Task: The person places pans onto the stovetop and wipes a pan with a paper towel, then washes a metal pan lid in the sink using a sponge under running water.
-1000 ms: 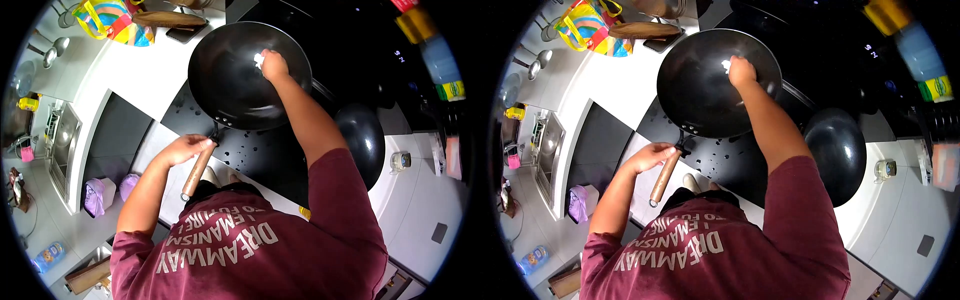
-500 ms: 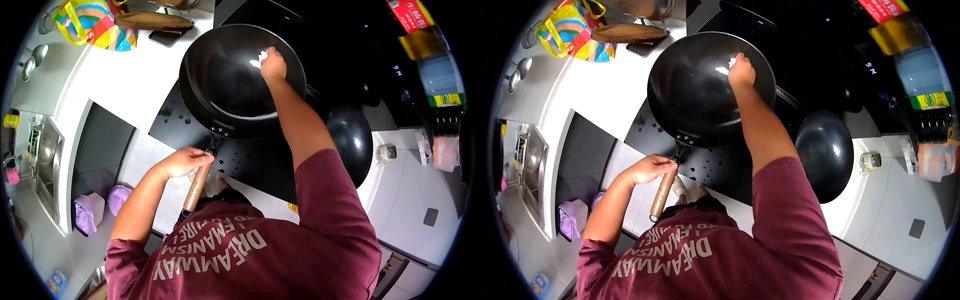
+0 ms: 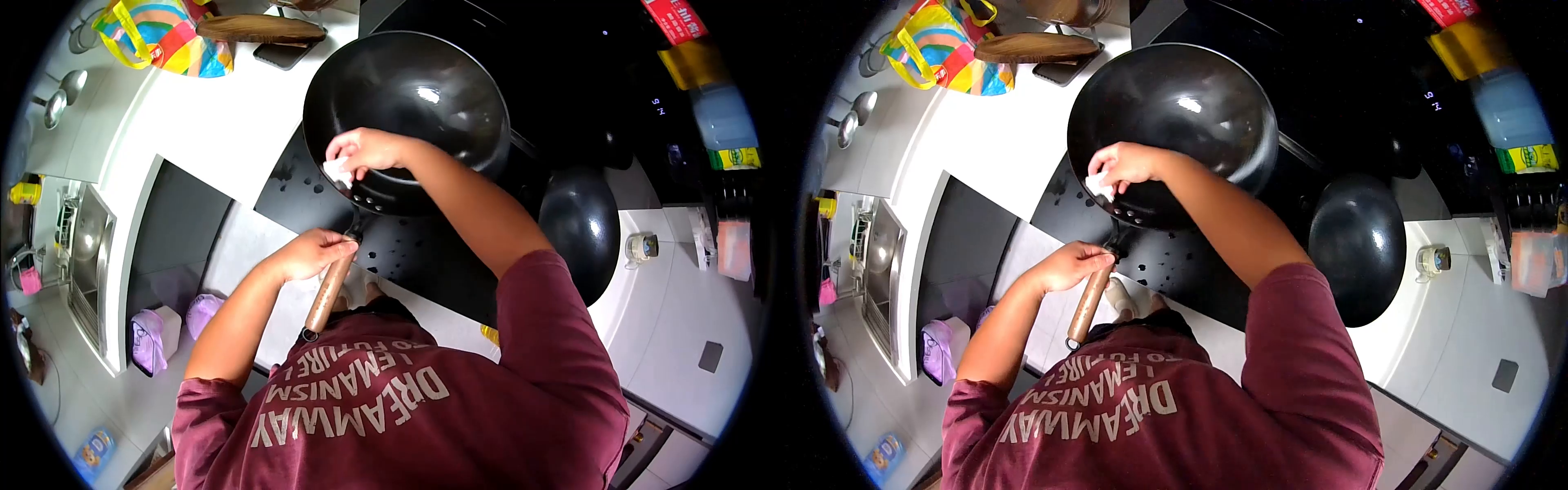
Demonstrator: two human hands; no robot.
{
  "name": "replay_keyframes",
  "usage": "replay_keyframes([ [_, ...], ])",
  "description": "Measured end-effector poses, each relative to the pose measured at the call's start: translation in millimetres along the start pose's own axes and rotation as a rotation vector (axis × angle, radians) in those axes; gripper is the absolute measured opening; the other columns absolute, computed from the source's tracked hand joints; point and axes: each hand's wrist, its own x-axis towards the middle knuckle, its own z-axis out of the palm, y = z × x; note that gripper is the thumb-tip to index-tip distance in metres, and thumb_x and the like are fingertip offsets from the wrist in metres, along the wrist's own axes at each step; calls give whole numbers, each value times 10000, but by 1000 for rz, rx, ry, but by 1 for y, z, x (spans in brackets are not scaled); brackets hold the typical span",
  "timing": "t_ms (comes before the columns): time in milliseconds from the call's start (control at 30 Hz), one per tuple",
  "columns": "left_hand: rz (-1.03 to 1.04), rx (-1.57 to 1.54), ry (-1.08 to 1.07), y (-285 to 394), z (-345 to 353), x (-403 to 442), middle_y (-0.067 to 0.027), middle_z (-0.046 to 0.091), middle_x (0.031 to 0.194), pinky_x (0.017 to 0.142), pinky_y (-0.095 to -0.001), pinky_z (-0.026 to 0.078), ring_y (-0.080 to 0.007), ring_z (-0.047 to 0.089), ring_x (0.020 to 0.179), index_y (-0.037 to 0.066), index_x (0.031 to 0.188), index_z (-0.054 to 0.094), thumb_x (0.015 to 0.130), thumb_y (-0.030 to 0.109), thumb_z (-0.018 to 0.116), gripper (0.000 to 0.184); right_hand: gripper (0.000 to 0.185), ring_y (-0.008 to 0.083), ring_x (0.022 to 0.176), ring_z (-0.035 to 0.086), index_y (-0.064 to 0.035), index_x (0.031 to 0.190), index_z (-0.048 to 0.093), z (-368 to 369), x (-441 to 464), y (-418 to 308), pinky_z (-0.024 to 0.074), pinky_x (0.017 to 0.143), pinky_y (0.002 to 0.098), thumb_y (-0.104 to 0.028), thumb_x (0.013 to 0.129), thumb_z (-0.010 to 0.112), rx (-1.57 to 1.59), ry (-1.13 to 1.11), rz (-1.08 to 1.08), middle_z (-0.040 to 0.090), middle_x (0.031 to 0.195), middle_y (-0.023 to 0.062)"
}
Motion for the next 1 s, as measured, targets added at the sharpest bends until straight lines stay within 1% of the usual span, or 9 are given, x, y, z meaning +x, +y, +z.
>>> replay_keyframes([
  [67,22,-31,5,1,-1,-2,-59,653,796,712,-270,478,-136,602,733,25,968,654,920,404,546,397,239,172,742,650,-10,1030,597,-19,0,-3,537,595,303,-48,800,644,-1,154,-38,652,866,100],
  [200,-34,-132,7,5,-6,-7,-78,661,807,738,-269,487,-145,627,759,4,979,641,922,383,551,394,148,239,787,656,-51,915,624,-37,64,12,522,705,336,-29,769,631,-229,1072,-227,671,844,126],
  [300,-46,-110,-1,7,-9,-7,-69,657,778,737,-266,480,-139,626,739,-3,968,635,931,375,538,392,188,291,814,648,-96,921,645,5,61,6,504,722,346,-61,737,662,-352,900,-264,666,911,146],
  [367,-34,-120,-23,-2,-9,-2,-67,657,776,733,-262,479,-134,627,731,-4,964,633,931,372,540,389,266,228,790,634,-89,966,650,0,46,38,496,703,331,-67,707,706,-382,422,-374,673,883,112],
  [500,-5,-161,-48,3,-10,-1,-55,659,766,719,-253,477,-128,630,722,5,952,644,926,357,554,365,255,181,844,617,-85,966,675,-43,-69,21,489,736,347,-91,711,692,-790,-363,182,677,907,64],
  [600,-13,-148,-38,0,-11,1,-73,670,786,747,-258,488,-135,627,721,-5,971,655,905,351,594,368,164,265,794,651,-119,861,706,-80,-114,-19,504,696,415,-89,744,596,-1255,277,770,680,821,114],
  [667,-13,-165,-39,-2,-12,2,-76,670,789,750,-257,489,-136,627,721,-7,963,656,906,346,593,363,178,248,965,620,-119,907,688,-108,-114,-6,463,819,386,-138,826,531,-1775,617,321,668,971,83],
  [933,-3,-175,-40,0,-20,2,-84,663,784,700,-266,504,-152,636,708,-17,952,647,907,352,591,376,165,276,910,637,-116,907,695,-70,-114,20,472,787,375,-89,778,597,-1399,257,553,678,947,108],
  [1000,20,-132,-35,-1,-20,3,-81,664,769,706,-265,501,-150,637,706,-14,944,649,911,352,584,373,152,275,920,641,-101,890,693,-51,-116,22,497,753,383,-78,773,598,-934,204,252,682,892,116],
])
